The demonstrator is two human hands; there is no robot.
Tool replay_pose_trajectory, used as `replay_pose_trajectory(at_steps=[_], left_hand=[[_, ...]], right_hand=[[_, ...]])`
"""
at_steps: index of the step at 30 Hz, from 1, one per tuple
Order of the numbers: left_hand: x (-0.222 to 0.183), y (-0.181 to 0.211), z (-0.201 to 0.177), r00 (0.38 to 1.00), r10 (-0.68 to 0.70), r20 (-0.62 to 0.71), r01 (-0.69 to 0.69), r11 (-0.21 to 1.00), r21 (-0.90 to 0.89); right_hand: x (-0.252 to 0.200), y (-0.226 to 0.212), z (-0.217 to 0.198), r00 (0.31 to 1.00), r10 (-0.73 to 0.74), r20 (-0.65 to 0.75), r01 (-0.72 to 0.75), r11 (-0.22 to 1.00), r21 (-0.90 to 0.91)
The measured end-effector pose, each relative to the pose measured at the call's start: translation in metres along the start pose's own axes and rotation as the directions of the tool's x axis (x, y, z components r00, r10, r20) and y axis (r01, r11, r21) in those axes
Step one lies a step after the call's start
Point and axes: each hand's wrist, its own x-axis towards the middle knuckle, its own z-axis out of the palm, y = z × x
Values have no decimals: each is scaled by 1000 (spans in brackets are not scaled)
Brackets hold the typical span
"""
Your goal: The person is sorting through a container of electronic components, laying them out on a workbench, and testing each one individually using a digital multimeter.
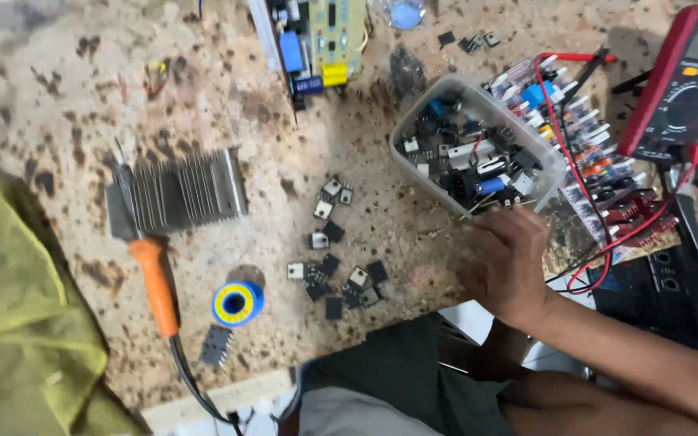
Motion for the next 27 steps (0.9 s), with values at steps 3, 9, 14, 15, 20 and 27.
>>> replay_pose_trajectory(at_steps=[3, 9, 14, 15, 20, 27], left_hand=[[-3, 37, 17, 997, -71, -6, 71, 997, -20], [31, 112, -19, 987, -111, -112, 112, 994, 3], [24, 131, -29, 974, -135, -181, 133, 991, -21], [27, 134, -32, 979, -104, -176, 105, 994, -3], [23, 121, -22, 949, 64, -308, -46, 997, 65], [34, 102, -19, 877, 229, -423, -179, 971, 156]], right_hand=[[6, -16, -12, 999, -18, 34, 16, 999, 39], [19, -18, -22, 999, -40, 25, 37, 993, 116], [27, -29, -37, 973, -227, 33, 224, 971, 81], [23, -28, -39, 976, -216, 30, 212, 972, 106], [13, -41, -52, 960, -247, 130, 218, 955, 203], [46, -54, -38, 953, -261, 156, 207, 933, 296]])
